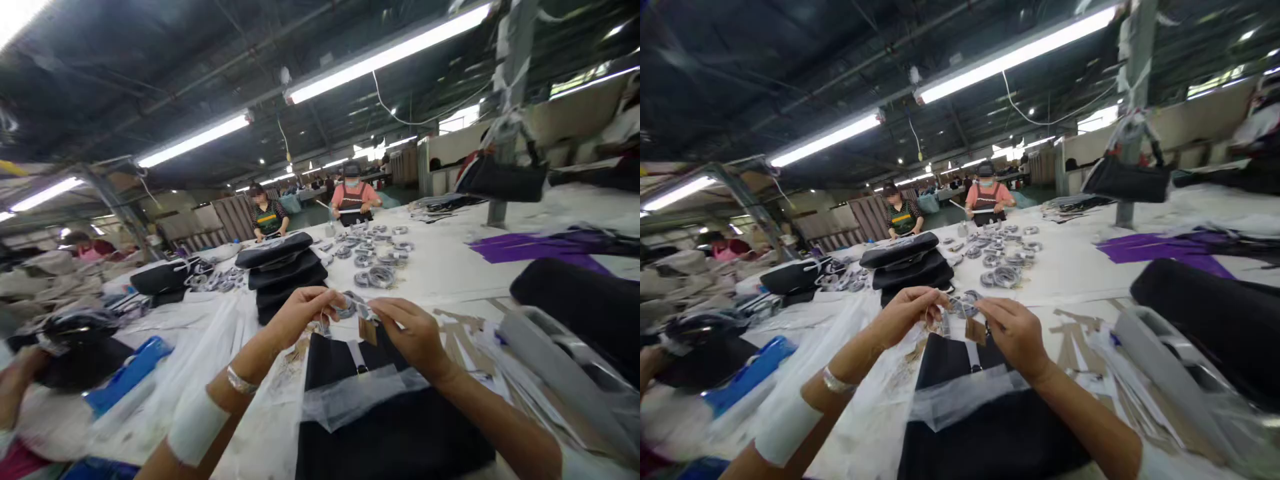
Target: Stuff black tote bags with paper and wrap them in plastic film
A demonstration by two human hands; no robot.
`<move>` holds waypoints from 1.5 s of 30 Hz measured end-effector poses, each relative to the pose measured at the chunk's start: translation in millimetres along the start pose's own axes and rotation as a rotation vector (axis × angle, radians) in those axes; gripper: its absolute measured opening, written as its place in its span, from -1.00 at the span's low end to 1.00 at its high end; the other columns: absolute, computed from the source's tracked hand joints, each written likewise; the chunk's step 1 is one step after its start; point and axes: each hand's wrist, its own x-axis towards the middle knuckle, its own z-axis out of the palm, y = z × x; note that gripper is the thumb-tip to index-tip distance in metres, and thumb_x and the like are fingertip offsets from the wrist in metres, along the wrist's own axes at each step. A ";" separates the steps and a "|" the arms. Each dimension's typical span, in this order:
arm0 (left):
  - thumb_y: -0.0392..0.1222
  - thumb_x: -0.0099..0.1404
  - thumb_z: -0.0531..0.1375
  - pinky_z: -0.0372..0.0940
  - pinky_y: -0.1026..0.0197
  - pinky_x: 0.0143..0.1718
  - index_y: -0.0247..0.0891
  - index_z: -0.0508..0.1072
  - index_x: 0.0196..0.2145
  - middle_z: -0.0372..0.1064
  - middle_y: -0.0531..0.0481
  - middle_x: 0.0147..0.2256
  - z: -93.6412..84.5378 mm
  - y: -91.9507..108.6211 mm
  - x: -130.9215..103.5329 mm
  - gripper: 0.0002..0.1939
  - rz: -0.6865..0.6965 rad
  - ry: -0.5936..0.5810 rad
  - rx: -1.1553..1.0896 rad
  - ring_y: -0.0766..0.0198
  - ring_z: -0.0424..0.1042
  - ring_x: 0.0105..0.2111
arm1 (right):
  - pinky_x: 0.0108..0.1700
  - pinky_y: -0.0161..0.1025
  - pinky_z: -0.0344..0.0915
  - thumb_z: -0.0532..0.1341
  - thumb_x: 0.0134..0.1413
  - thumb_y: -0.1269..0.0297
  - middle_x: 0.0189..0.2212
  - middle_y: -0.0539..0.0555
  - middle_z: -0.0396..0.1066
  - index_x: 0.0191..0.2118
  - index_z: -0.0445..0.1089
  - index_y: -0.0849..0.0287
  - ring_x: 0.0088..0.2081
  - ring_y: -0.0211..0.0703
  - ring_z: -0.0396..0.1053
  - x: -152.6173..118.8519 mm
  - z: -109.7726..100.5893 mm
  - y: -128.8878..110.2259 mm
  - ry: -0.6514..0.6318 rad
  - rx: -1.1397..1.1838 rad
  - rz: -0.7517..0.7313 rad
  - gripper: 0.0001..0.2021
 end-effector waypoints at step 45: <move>-0.31 0.30 0.16 0.42 0.39 -0.47 -0.38 0.44 -0.47 0.44 -0.04 -0.32 18.0 2.4 11.8 -0.81 0.072 0.125 -0.907 0.36 0.49 -0.38 | 0.08 0.01 0.32 0.22 0.18 0.34 -0.17 0.11 0.53 -0.08 0.49 0.08 -0.10 0.01 0.44 -11.3 4.4 -0.8 -0.328 0.099 0.085 -0.80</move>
